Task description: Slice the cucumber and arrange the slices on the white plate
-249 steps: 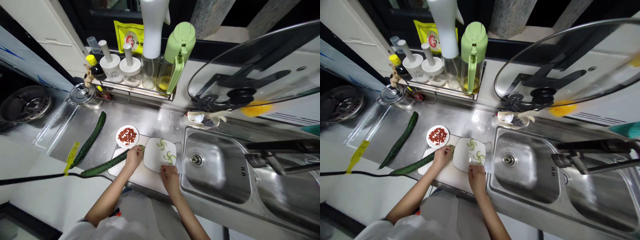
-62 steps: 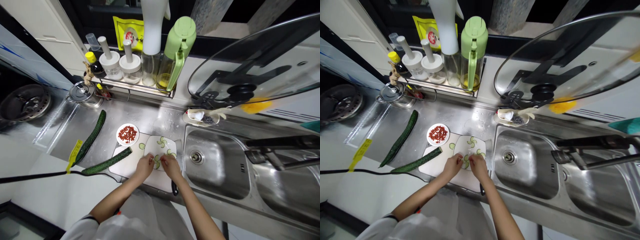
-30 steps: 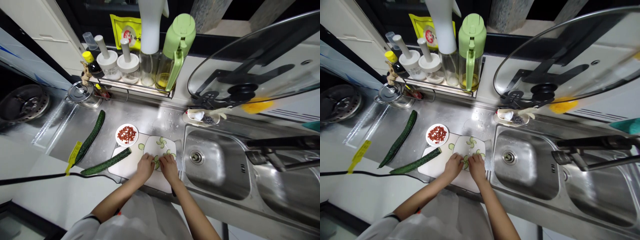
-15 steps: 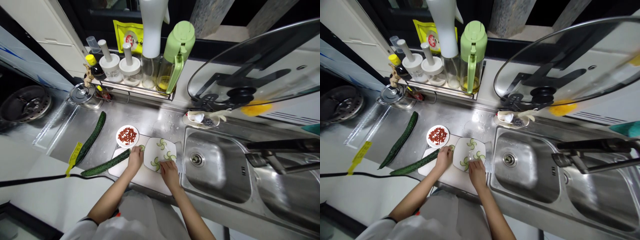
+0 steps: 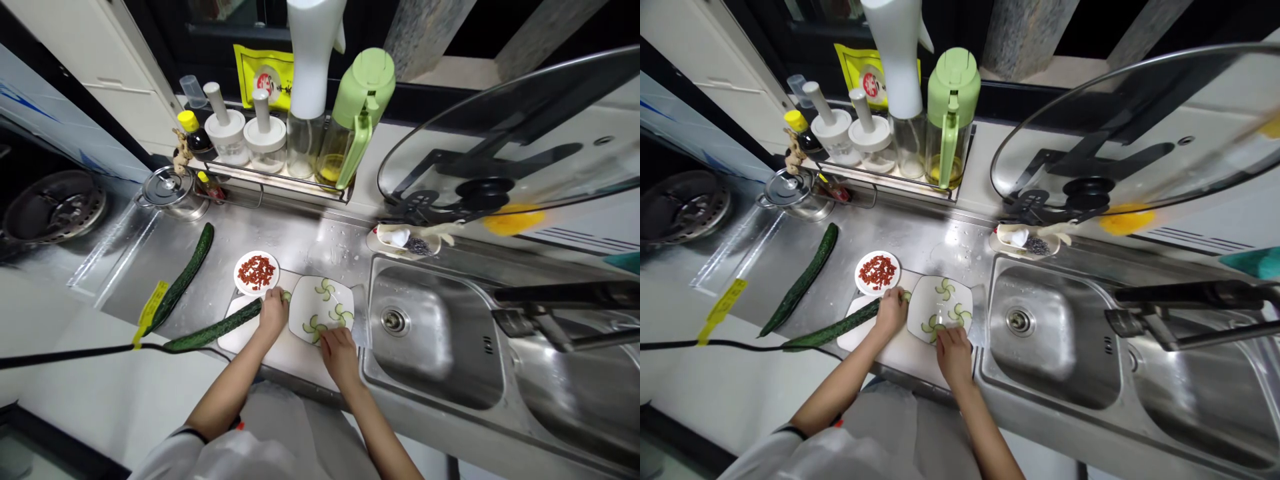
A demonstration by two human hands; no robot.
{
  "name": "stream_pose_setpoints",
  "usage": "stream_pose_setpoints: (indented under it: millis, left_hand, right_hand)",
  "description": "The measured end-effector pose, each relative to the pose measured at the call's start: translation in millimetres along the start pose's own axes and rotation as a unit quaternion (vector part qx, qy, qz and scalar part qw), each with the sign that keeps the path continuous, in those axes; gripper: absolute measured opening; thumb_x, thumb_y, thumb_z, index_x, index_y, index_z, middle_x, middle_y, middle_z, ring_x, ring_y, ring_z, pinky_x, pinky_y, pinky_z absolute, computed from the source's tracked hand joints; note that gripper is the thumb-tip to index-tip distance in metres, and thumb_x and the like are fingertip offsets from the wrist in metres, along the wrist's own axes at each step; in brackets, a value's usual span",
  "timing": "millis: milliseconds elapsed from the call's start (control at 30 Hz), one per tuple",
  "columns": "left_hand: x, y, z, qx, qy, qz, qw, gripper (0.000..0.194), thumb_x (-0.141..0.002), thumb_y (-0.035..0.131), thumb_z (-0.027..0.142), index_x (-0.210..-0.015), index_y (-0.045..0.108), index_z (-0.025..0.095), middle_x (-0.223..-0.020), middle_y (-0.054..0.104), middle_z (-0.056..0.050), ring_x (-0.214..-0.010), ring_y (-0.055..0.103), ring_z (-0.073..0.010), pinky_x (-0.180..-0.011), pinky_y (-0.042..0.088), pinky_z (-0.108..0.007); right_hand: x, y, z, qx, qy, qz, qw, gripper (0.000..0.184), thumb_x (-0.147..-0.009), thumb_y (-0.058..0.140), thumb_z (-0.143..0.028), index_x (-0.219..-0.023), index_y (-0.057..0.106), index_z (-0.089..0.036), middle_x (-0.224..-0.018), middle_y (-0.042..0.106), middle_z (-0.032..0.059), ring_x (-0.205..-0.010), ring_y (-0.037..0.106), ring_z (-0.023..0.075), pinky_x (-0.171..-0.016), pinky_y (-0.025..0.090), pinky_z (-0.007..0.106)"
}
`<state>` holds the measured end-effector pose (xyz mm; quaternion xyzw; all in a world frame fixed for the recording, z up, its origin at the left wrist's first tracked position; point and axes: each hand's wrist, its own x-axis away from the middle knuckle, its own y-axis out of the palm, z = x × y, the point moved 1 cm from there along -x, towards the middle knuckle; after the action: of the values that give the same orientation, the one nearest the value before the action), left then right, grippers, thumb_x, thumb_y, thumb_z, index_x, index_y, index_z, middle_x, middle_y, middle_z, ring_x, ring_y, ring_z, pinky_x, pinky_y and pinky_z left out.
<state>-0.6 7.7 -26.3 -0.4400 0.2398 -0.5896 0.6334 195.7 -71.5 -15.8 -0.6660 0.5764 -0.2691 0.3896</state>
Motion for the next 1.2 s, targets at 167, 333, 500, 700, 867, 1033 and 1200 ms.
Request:
stream_pose_setpoints:
  millis: [167,333,500,700,867,1033,1200]
  left_hand:
    - [5,-10.3,0,0.065,0.007,0.0,0.998,0.011,-0.081,0.05,0.014,-0.085,0.059,0.019,-0.073,0.06,-0.003,-0.069,0.055,-0.017,-0.066,0.039,-0.027]
    - [16,-24.2,8,0.216,0.042,-0.043,0.975,0.008,-0.076,0.06,0.023,-0.08,0.064,0.019,-0.079,0.063,-0.002,-0.061,0.05,-0.0111,-0.063,0.039,-0.023]
    - [31,-20.6,21,0.406,-0.053,-0.192,0.892,0.022,-0.065,0.07,0.035,-0.075,0.066,0.015,-0.067,0.059,0.001,-0.056,0.043,-0.0083,-0.057,0.034,-0.022]
    - [38,-12.1,23,0.516,-0.171,-0.291,0.787,0.037,-0.065,0.072,0.045,-0.085,0.064,0.015,-0.054,0.045,0.007,-0.048,0.036,-0.0044,-0.048,0.022,-0.019]
    - [37,-6.1,21,0.557,-0.286,-0.354,0.695,0.045,-0.067,0.07,0.052,-0.091,0.061,0.015,-0.06,0.053,0.004,-0.046,0.042,-0.0038,-0.046,0.023,-0.017]
    - [32,-4.3,24,0.589,-0.296,-0.357,0.661,0.043,-0.059,0.081,0.036,-0.09,0.061,0.015,-0.064,0.057,0.003,-0.051,0.049,-0.0044,-0.048,0.028,-0.016]
    - [24,-4.7,20,0.573,-0.281,-0.325,0.698,0.053,-0.052,0.083,0.025,-0.1,0.064,0.014,-0.069,0.062,0.0,-0.055,0.051,-0.005,-0.053,0.032,-0.018]
  right_hand:
    - [1,1,1,-0.033,0.013,0.0,0.999,0.02,-0.088,0.048,-0.018,-0.088,0.067,-0.018,-0.079,0.063,0.0061,-0.083,0.051,0.0209,-0.076,0.042,0.033]
    - [-12,5,0,-0.145,0.073,0.02,0.987,0.022,-0.085,0.051,-0.024,-0.1,0.067,-0.019,-0.094,0.067,0.0074,-0.092,0.056,0.0212,-0.083,0.044,0.036]
    - [-34,4,-11,-0.296,0.19,-0.022,0.936,0.032,-0.081,0.055,-0.037,-0.106,0.066,-0.02,-0.104,0.067,0.0086,-0.089,0.06,0.0205,-0.066,0.046,0.03]
    - [-44,-7,-19,-0.333,0.218,-0.041,0.917,0.025,-0.079,0.055,-0.04,-0.082,0.068,-0.019,-0.079,0.067,0.0054,-0.075,0.059,0.0185,-0.059,0.042,0.027]
    - [-44,-15,-23,-0.319,0.191,-0.046,0.927,0.023,-0.08,0.055,-0.038,-0.085,0.068,-0.02,-0.082,0.067,0.0052,-0.076,0.059,0.0183,-0.062,0.042,0.028]
    - [-44,-18,-24,-0.306,0.154,-0.063,0.937,0.02,-0.08,0.055,-0.036,-0.083,0.069,-0.021,-0.084,0.068,0.0045,-0.08,0.06,0.0183,-0.068,0.043,0.029]
    - [-42,-13,-14,-0.29,0.163,-0.08,0.94,0.021,-0.08,0.054,-0.034,-0.084,0.069,-0.021,-0.082,0.069,0.0043,-0.078,0.059,0.0178,-0.068,0.043,0.029]
